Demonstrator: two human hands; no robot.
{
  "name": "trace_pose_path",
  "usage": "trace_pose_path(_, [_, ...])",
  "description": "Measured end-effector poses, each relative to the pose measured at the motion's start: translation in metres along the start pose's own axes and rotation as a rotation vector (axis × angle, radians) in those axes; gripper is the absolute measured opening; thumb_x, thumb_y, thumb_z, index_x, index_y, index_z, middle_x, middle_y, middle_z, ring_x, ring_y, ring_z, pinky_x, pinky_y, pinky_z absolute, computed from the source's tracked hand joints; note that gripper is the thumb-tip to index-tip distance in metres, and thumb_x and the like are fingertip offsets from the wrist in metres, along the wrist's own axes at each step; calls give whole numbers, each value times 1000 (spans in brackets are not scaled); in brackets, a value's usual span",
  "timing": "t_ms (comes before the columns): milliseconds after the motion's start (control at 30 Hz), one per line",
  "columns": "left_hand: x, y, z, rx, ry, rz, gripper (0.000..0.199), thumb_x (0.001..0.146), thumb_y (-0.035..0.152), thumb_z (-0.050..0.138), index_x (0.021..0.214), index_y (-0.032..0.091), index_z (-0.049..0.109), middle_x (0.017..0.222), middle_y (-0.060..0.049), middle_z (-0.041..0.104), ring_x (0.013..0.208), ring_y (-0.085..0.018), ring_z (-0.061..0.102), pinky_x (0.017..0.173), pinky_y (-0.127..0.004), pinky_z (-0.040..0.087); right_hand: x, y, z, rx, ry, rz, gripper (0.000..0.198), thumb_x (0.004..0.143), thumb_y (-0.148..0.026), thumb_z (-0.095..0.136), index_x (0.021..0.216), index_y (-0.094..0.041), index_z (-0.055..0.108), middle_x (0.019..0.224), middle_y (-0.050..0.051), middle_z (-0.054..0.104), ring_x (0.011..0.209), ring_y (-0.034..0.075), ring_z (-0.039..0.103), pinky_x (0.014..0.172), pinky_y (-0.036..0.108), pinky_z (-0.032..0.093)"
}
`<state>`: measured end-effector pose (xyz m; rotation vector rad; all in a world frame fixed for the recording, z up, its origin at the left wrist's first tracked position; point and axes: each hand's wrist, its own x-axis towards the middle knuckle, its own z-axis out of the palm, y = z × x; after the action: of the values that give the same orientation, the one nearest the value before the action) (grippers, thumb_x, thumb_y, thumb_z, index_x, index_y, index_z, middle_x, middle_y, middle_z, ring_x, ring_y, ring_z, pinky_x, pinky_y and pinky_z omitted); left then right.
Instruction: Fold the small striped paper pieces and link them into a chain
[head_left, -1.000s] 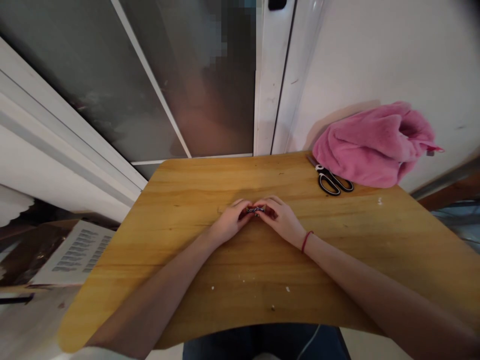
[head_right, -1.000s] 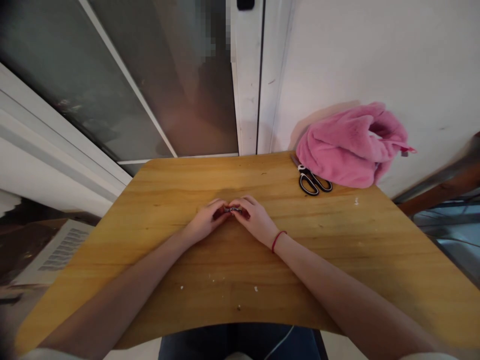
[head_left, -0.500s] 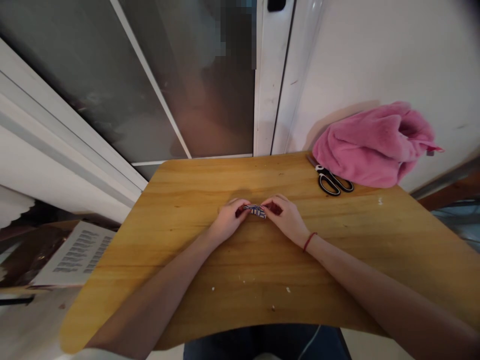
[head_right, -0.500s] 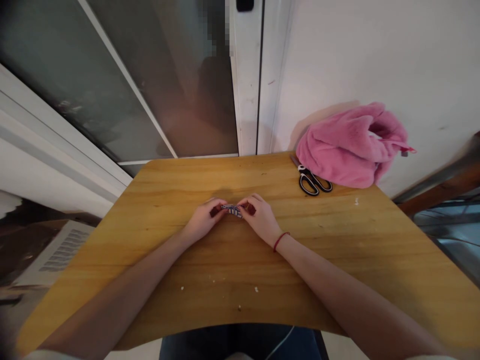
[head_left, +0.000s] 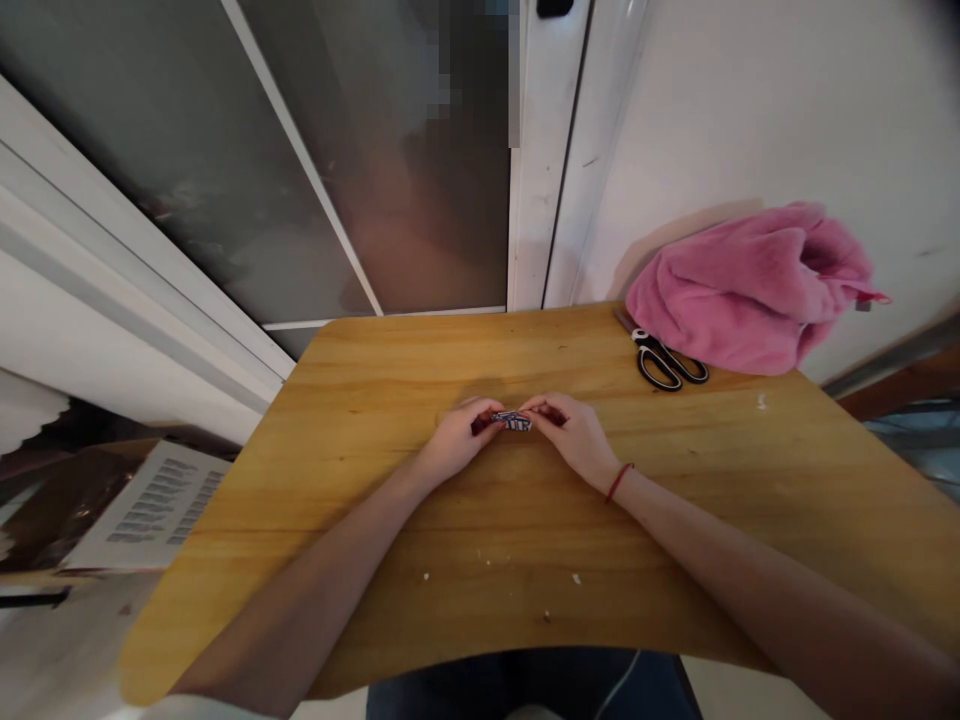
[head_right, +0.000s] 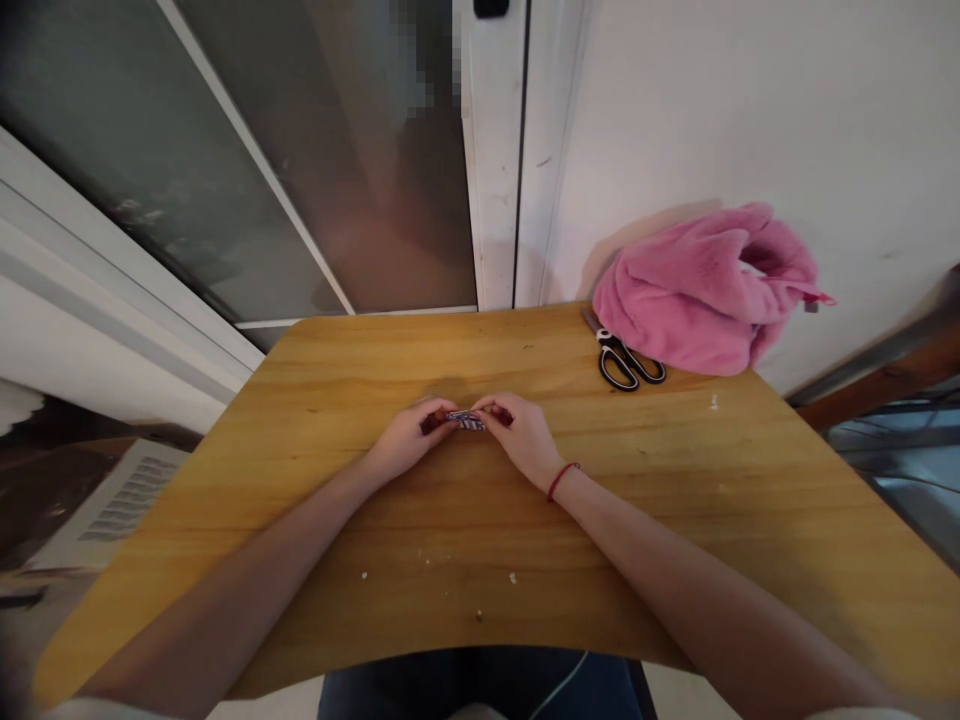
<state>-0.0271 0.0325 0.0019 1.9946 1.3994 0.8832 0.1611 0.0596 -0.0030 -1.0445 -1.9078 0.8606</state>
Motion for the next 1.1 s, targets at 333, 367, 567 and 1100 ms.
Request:
trace_pose_path(333, [1,-2,2,-6,-4,-6,10,80,24,53,88,19,57,77,1,55,68,-11,49,65,-22,40,-1,2,2,152,-144,60,17,83,-33,49,84,-17,51,63,0,57,60,11,53,59,22,41])
trace_pose_path(367, [1,-1,2,-6,-6,-6,10,81,24,53,88,19,57,77,1,55,68,-11,49,65,-22,40,-2,2,2,130,-147,63,16,83,-33,48,84,-17,51,63,0,57,59,11,52,58,22,40])
trace_pose_path(567, [1,-4,2,-6,-12,-6,10,81,24,53,89,20,56,75,1,53,68,-11,50,65,-22,41,-5,6,2,-181,-128,6,13,82,-30,48,87,-19,48,57,-4,50,49,9,43,49,21,32])
trace_pose_path(1100, [0,-5,1,-11,-16,22,11,82,25,52,90,21,57,80,1,56,70,-11,50,66,-22,41,-5,4,-3,-80,-243,-17,10,85,-28,46,85,-18,48,70,-1,61,62,10,56,60,21,41])
